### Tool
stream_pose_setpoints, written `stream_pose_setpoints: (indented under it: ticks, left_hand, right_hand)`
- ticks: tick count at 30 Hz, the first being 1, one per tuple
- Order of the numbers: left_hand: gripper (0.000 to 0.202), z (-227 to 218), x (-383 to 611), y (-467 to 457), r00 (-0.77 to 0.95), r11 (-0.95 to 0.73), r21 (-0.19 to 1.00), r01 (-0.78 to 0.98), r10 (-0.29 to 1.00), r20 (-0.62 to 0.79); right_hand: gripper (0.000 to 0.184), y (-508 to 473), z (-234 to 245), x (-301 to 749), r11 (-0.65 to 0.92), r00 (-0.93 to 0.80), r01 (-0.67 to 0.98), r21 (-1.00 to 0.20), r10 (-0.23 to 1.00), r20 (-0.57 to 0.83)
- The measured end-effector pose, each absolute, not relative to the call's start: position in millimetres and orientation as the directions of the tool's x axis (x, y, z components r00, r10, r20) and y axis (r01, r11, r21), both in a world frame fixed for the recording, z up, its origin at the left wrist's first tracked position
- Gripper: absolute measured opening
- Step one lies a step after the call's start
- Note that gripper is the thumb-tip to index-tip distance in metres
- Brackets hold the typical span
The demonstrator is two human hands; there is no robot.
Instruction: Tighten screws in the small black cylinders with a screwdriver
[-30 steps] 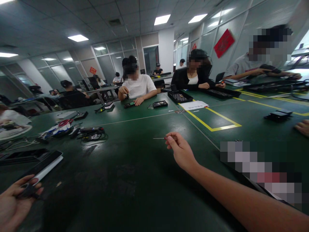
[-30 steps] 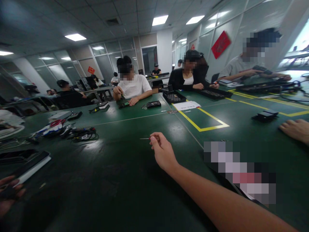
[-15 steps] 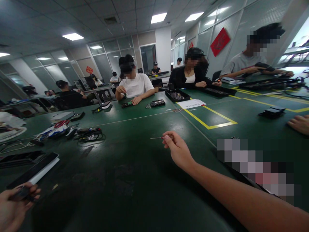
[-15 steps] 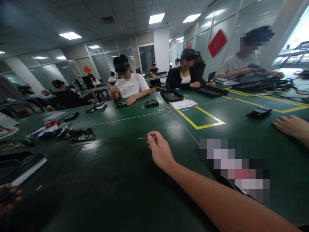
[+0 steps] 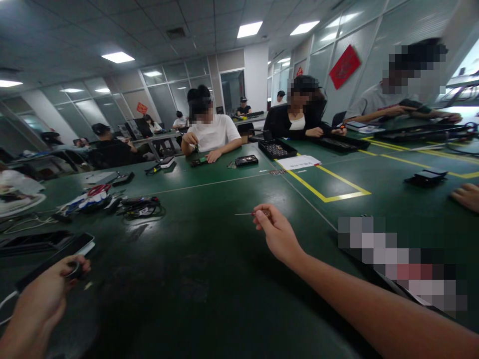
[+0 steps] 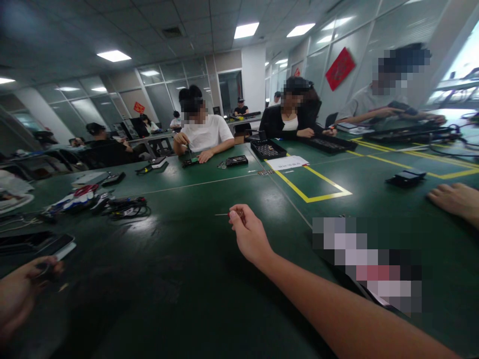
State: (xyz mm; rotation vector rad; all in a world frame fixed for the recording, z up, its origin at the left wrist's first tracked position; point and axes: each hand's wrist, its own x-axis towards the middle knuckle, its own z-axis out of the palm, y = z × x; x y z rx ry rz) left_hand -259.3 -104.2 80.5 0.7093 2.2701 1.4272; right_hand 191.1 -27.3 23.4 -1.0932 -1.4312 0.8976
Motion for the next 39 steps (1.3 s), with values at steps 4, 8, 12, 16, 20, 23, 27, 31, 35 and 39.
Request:
stream_pose_setpoints:
  ticks: [4, 8, 12, 16, 20, 23, 27, 31, 35, 39]
  left_hand:
    - [0.012, 90.5, -218.8, -78.6, -0.623, 0.245, 0.919, 0.309, 0.782, 0.001]
    - [0.013, 84.2, -166.5, -49.3, -0.308, 0.023, 0.895, 0.446, 0.943, 0.13]
    - [0.018, 70.6, -101.0, -26.2, -0.043, -0.104, 0.827, 0.553, 0.987, 0.152]
    - [0.026, 48.1, -43.8, -12.8, 0.068, -0.152, 0.731, 0.665, 0.987, 0.144]
    - [0.016, 22.4, -14.1, -6.4, 0.219, -0.348, 0.604, 0.717, 0.935, 0.278]
    - [0.02, 9.9, -10.9, -4.4, 0.336, -0.443, 0.529, 0.724, 0.896, 0.292]
    - [0.029, 5.7, -15.4, -4.0, 0.327, -0.447, 0.542, 0.712, 0.894, 0.307]
    - [0.029, 6.4, -17.0, -4.2, 0.303, -0.45, 0.568, 0.689, 0.891, 0.339]
    - [0.031, 6.6, -17.4, -4.7, 0.296, -0.446, 0.6, 0.665, 0.894, 0.337]
    - [0.032, 7.3, -17.7, -5.5, 0.316, -0.459, 0.606, 0.65, 0.888, 0.335]
  right_hand:
    - [0.025, -28.1, 23.8, 190.2, 0.286, -0.057, 0.182, -0.941, 0.958, 0.28]
    - [0.022, -31.3, 30.3, 190.0, 0.28, -0.09, 0.227, -0.933, 0.96, 0.266]
    - [0.03, -34.2, 36.4, 192.5, 0.269, -0.118, 0.348, -0.898, 0.963, 0.242]
    - [0.035, -35.6, 37.7, 194.4, 0.305, -0.107, 0.38, -0.873, 0.952, 0.286]
    - [0.031, -35.2, 37.2, 195.4, 0.326, -0.049, 0.348, -0.879, 0.943, 0.33]
    - [0.027, -33.8, 36.4, 195.9, 0.332, -0.008, 0.28, -0.901, 0.939, 0.344]
    - [0.025, -31.6, 33.7, 194.7, 0.332, 0.004, 0.197, -0.923, 0.941, 0.339]
    - [0.026, -30.2, 30.3, 192.7, 0.326, 0.0, 0.179, -0.928, 0.944, 0.331]
    - [0.028, -29.3, 28.7, 192.7, 0.329, 0.041, 0.169, -0.929, 0.939, 0.34]
    - [0.028, -27.6, 28.0, 193.8, 0.349, 0.069, 0.155, -0.924, 0.93, 0.362]
